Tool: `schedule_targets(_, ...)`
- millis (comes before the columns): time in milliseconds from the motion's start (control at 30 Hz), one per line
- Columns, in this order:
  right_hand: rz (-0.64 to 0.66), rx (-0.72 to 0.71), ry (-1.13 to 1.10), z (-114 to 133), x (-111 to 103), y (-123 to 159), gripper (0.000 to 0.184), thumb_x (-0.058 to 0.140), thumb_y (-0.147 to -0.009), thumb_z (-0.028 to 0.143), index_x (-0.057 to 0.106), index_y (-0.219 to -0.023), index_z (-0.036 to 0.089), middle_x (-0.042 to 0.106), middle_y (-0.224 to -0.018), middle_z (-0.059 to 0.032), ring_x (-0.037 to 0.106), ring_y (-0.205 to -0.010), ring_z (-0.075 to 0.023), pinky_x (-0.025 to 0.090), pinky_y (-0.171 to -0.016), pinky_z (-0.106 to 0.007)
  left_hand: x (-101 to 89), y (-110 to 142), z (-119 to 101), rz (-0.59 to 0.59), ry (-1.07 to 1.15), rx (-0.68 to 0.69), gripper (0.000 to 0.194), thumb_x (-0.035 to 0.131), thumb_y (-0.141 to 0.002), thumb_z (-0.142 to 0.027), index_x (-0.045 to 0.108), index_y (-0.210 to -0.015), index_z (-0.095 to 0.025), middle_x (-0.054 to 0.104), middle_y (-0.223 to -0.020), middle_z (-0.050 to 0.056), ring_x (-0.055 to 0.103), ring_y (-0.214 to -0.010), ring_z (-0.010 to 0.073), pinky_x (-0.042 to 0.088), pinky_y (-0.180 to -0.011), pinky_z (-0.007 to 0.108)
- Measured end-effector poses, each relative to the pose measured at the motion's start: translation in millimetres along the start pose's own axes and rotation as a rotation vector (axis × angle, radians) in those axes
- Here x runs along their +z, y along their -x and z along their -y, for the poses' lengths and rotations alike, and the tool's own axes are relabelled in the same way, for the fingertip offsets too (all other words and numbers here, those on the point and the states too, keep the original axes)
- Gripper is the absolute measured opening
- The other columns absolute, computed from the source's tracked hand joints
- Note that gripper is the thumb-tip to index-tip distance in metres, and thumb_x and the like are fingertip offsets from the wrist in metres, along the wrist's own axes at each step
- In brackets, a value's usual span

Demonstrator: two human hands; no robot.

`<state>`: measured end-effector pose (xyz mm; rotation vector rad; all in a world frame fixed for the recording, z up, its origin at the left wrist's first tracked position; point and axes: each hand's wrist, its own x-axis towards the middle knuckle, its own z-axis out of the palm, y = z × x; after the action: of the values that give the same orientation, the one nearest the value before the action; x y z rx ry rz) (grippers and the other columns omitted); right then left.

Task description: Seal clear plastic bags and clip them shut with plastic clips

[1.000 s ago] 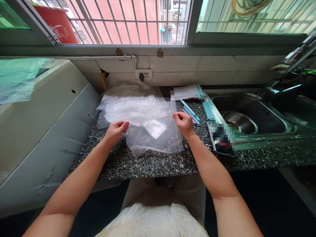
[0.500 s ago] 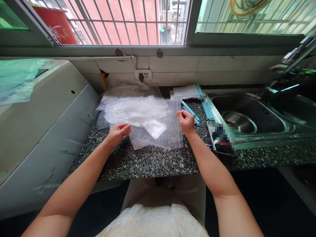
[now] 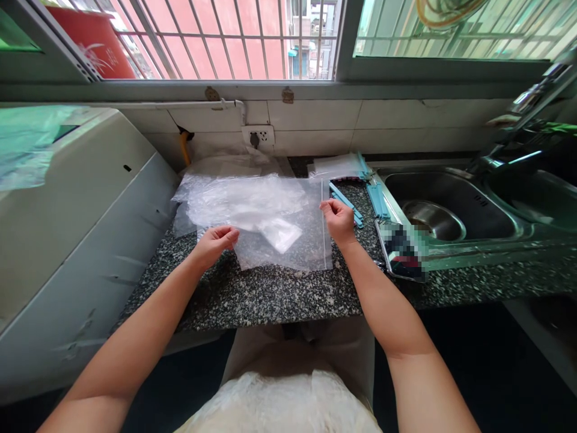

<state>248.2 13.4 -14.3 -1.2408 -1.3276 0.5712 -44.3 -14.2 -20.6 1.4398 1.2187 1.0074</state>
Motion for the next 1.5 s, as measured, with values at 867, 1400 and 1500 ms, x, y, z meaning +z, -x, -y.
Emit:
schedule_targets(867,0.298,0.126,-0.149,-5.7,9.6,4.3,0.033,0.069,-0.063,0.048,0.059,-0.069,0.018,0.055,-0.059,0.0028,0.047,-0.053,-0.0096,0.040,-0.052,-0.024,-1.8,-3.8,2.7,-0.143,0.011,0.094,0.036,0.061,-0.067,-0.043,0.044,-0.047,-0.018,0.036,-0.043,-0.005,0.030,-0.044,0.0077,0.025,-0.045,0.023)
schedule_targets(1400,0.355,0.141,-0.013,-7.0,14.7,10.7,0.017,0.061,-0.063,0.034,0.060,-0.066,0.017,0.060,-0.063,-0.0004,0.052,-0.061,-0.0131,0.043,-0.063,-0.029,-3.1,-4.4,4.3,-0.174,0.038,0.127,0.040,0.063,-0.065,-0.051,0.046,-0.050,-0.017,0.035,-0.045,-0.005,0.029,-0.045,0.0069,0.023,-0.046,0.023)
schedule_targets(1500,0.296,0.141,-0.006,-6.5,10.7,6.2,0.018,0.059,-0.063,0.036,0.058,-0.064,0.018,0.057,-0.061,0.0001,0.050,-0.060,-0.0133,0.042,-0.061,-0.029,-4.5,-5.0,4.9,-0.190,0.028,0.126,0.039,0.062,-0.066,-0.050,0.046,-0.050,-0.017,0.037,-0.044,-0.005,0.030,-0.044,0.0069,0.024,-0.046,0.022)
